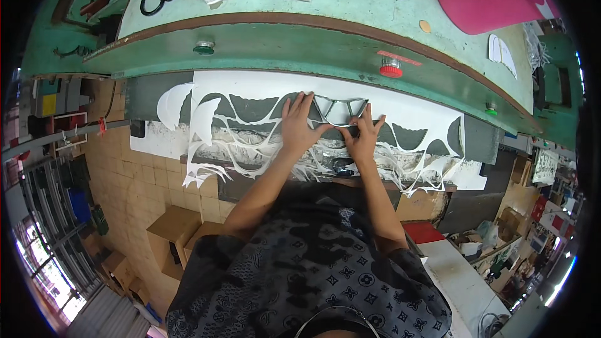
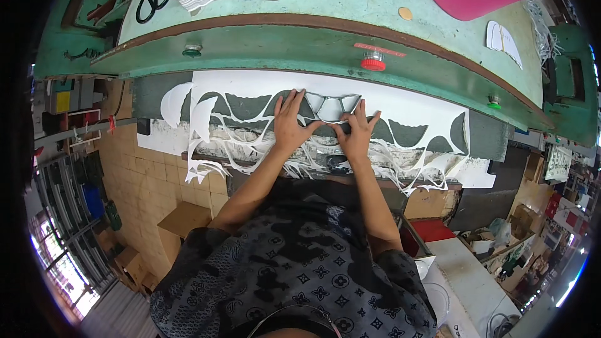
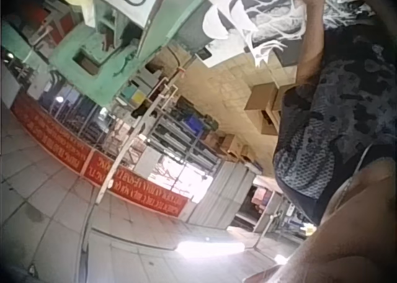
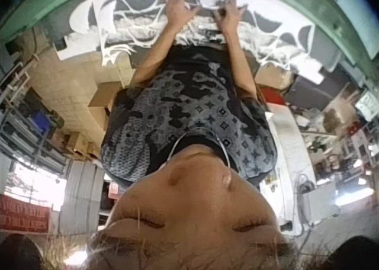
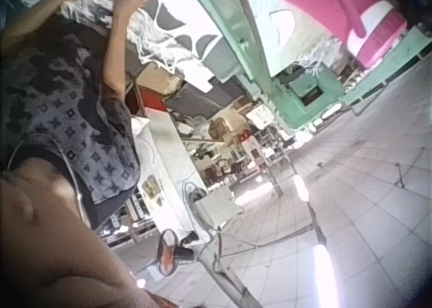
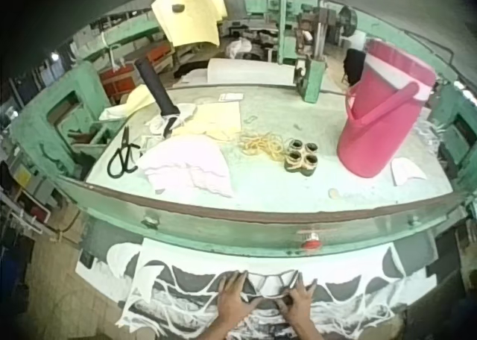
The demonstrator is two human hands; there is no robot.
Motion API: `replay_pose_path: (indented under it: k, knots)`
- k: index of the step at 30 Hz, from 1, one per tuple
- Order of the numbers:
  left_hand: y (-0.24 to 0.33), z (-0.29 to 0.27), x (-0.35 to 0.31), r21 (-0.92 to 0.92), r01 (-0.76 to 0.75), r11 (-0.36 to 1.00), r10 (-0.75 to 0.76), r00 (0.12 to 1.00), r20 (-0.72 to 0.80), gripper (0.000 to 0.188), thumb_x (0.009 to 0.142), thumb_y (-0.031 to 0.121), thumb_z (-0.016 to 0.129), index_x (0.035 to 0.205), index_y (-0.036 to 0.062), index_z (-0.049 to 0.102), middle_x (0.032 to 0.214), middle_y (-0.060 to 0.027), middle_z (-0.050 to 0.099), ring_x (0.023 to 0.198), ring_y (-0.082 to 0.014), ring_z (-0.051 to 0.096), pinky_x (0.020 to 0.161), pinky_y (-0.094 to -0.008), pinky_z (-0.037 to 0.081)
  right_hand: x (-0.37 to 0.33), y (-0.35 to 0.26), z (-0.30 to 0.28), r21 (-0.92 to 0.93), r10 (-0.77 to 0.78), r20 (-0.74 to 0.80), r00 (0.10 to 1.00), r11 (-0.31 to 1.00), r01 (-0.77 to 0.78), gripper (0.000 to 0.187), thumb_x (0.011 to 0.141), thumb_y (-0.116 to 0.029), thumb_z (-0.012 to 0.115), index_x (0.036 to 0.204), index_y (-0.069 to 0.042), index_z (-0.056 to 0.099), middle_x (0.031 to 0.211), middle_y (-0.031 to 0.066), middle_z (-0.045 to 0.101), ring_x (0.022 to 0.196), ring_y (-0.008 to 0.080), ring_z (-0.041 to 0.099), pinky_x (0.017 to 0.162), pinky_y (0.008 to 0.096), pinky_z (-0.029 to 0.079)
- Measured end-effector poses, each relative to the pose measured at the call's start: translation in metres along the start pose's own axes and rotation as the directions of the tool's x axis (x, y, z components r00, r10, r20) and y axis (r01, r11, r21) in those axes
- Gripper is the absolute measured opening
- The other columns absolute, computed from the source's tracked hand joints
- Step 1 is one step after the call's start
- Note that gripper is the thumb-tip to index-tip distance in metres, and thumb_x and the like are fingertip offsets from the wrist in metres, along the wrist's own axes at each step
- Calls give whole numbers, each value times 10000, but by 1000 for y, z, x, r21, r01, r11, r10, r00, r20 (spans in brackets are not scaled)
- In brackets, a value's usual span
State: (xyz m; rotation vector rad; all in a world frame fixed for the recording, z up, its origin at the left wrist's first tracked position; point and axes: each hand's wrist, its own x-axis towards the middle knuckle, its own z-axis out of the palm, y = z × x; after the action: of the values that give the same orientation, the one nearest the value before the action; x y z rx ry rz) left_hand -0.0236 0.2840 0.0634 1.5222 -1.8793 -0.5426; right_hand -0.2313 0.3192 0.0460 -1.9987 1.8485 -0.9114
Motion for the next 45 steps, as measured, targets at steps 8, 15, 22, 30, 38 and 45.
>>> replay_pose_path:
  k: [8, 15, 22, 30, 38, 45]
  knots:
    - [-3, -1, -1, 14, -16, 1000, 15, 999, 35, 991, 710, 447, 896, 1495, 9, 480, 1458, -164, 599, 1444, -314, 481, 1224, -540, 257, -6, 1, 5, -60, -77, -62, 995, 996, 73, 370, 749, -267, 911, 956, -118, 643, 1387, 228, 612, 1464, 403, 449, 1139, 813, 76]
    - [-1, -8, 4, -30, 2, 1000, 0, 999, 52, 967, 722, 433, 894, 1485, 3, 484, 1458, -184, 589, 1439, -341, 479, 1222, -545, 255, -4, 3, 5, -77, -76, -38, 996, 994, 73, 394, 754, -279, 911, 998, -99, 659, 1456, 238, 561, 1480, 400, 428, 1141, 807, 87]
    - [-11, -77, 43, -354, 83, 932, -271, 808, -524, 765, 921, 250, 778, 1508, -51, 392, 1523, -251, 480, 1416, -364, 456, 1220, -484, 289, 9, -41, -42, 136, 127, -84, 988, 984, -115, 533, 795, -240, 883, 1204, -11, 631, 1404, 259, 574, 1369, 420, 504, 1157, 618, 297]
    - [-22, -179, 146, -374, 6, 927, -297, 619, -727, 870, 1100, 485, 388, 1626, -39, -67, 1705, -271, -42, 1594, -379, 1, 1276, -497, 63, -32, -48, -74, 208, 10, 371, 929, 974, -94, 359, 794, -183, 867, 1089, -51, 711, 1192, 162, 692, 1121, 377, 641, 943, 451, 517]
    - [-19, -126, -27, -200, 53, 978, -78, 990, -118, 358, 922, 235, 764, 1186, 10, 674, 1117, -157, 733, 1001, -324, 715, 931, -412, 538, -43, -62, -106, -45, 174, 218, 960, 985, -168, 367, 769, -200, 875, 1059, -64, 697, 1090, 127, 678, 1064, 344, 628, 991, 441, 454]
    - [6, -108, -42, 66, -42, 997, 13, 923, 385, 422, 776, 240, 860, 1131, 50, 735, 1050, -146, 698, 1072, -360, 641, 899, -453, 523, -42, -45, -104, -119, 174, 211, 962, 981, -151, 478, 662, -238, 942, 1029, -21, 725, 1005, 156, 671, 947, 356, 656, 858, 442, 536]
